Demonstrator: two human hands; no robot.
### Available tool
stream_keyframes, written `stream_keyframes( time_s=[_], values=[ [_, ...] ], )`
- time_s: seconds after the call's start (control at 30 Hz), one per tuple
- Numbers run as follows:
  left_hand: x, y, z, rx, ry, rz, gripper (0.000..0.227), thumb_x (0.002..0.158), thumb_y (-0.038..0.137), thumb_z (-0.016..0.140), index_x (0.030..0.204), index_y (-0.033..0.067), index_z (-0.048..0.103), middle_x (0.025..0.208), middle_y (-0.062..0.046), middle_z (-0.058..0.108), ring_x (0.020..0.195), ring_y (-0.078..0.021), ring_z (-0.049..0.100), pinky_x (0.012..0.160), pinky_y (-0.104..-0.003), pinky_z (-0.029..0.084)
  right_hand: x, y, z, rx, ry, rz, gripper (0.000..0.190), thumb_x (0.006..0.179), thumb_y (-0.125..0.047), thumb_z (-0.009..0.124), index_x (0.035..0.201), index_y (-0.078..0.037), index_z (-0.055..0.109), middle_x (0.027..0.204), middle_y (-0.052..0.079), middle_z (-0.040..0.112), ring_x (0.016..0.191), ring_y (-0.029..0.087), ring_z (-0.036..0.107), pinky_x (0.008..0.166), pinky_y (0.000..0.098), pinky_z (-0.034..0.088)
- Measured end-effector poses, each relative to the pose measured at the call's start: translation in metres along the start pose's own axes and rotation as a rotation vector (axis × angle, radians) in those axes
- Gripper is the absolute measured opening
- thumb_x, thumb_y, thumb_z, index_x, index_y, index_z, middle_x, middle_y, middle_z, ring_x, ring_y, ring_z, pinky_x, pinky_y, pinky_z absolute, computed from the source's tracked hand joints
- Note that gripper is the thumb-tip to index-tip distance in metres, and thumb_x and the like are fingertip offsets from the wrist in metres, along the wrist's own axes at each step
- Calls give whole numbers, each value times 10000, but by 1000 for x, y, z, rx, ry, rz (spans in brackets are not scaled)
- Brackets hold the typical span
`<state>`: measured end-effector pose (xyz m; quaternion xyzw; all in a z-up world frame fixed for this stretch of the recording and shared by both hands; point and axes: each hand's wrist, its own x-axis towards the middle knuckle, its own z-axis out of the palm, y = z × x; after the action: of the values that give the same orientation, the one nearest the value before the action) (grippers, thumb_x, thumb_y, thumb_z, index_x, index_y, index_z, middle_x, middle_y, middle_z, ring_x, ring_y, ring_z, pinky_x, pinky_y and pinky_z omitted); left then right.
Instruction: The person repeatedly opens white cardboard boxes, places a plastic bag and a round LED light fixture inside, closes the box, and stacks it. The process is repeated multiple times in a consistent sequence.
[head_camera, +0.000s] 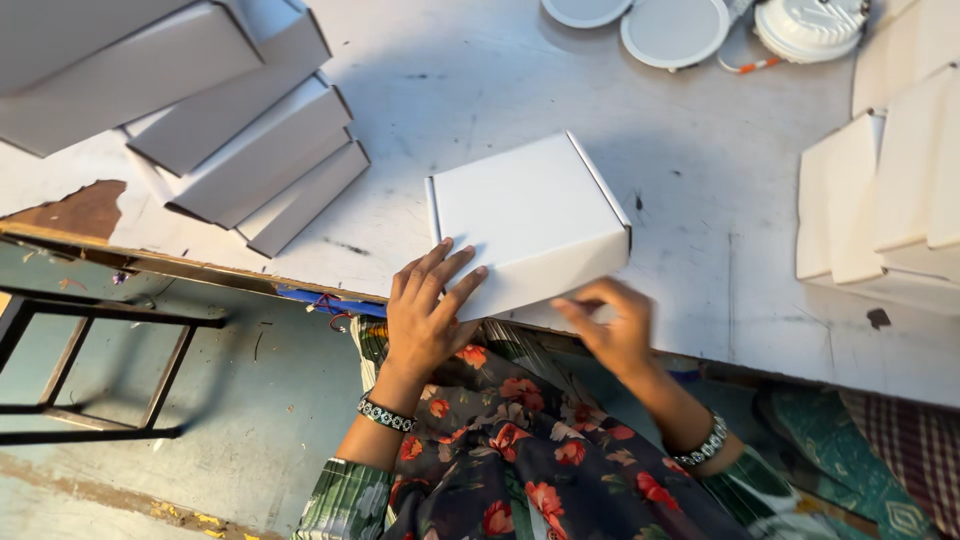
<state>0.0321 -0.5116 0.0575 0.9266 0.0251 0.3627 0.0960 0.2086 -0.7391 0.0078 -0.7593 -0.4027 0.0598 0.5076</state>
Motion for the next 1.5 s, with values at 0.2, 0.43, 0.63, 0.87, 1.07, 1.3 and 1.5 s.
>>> stream_keyframes(
  time_s=[0.2,0.43,0.63,0.87,1.07,1.3,1.5],
  values=[
    [17,18,-22,-65,2,-2,604,680,292,844,1264,238,703,1383,-11,653,1340,-256,582,1031,-420,467,19,-10,-41,-527,303,-680,576,661,-342,867,1135,-129,618,1133,137,570,1150,290,535,905,412,517],
    [10,18,-38,-98,-100,-74,545,729,531,838,1148,194,752,1306,-2,697,1284,-229,611,1067,-464,444,32,-41,-78,-483,-128,-587,602,634,-137,870,1216,-106,719,1330,62,667,1210,246,641,914,389,601],
    [-8,17,-36,-394,-149,-199,878,711,654,726,1356,67,625,1418,-123,618,1400,-300,503,1148,-504,380,43,-51,-91,-400,-285,-481,202,783,-144,844,976,-174,792,993,-25,796,816,138,761,705,314,612],
    [-15,30,-11,-350,63,-258,678,915,642,734,1229,62,577,1192,-133,569,1318,-280,496,1145,-521,360,102,-84,-106,-117,382,-391,266,1008,-109,841,1189,-16,669,1116,114,757,917,116,726,753,233,576],
    [-1,45,12,-77,-311,-144,383,953,505,645,1085,154,724,984,-20,711,1034,-204,654,1147,-521,317,207,-77,-31,-1010,625,-565,725,927,-59,753,1590,-214,506,1638,114,278,1523,332,225,1252,556,214],
    [2,46,7,-79,-305,-204,338,942,481,652,1005,161,739,931,-39,715,952,-231,679,1124,-506,341,208,-30,43,-776,-141,-555,839,984,-435,648,1567,100,369,1706,243,149,1565,449,133,1220,669,81],
    [-1,51,12,-68,-261,-239,389,911,512,668,1065,158,719,981,-51,719,1000,-230,685,1130,-486,360,213,16,55,-469,-502,-300,732,1007,-544,598,1470,10,478,1604,218,385,1515,352,270,1213,491,219]
  ],
)
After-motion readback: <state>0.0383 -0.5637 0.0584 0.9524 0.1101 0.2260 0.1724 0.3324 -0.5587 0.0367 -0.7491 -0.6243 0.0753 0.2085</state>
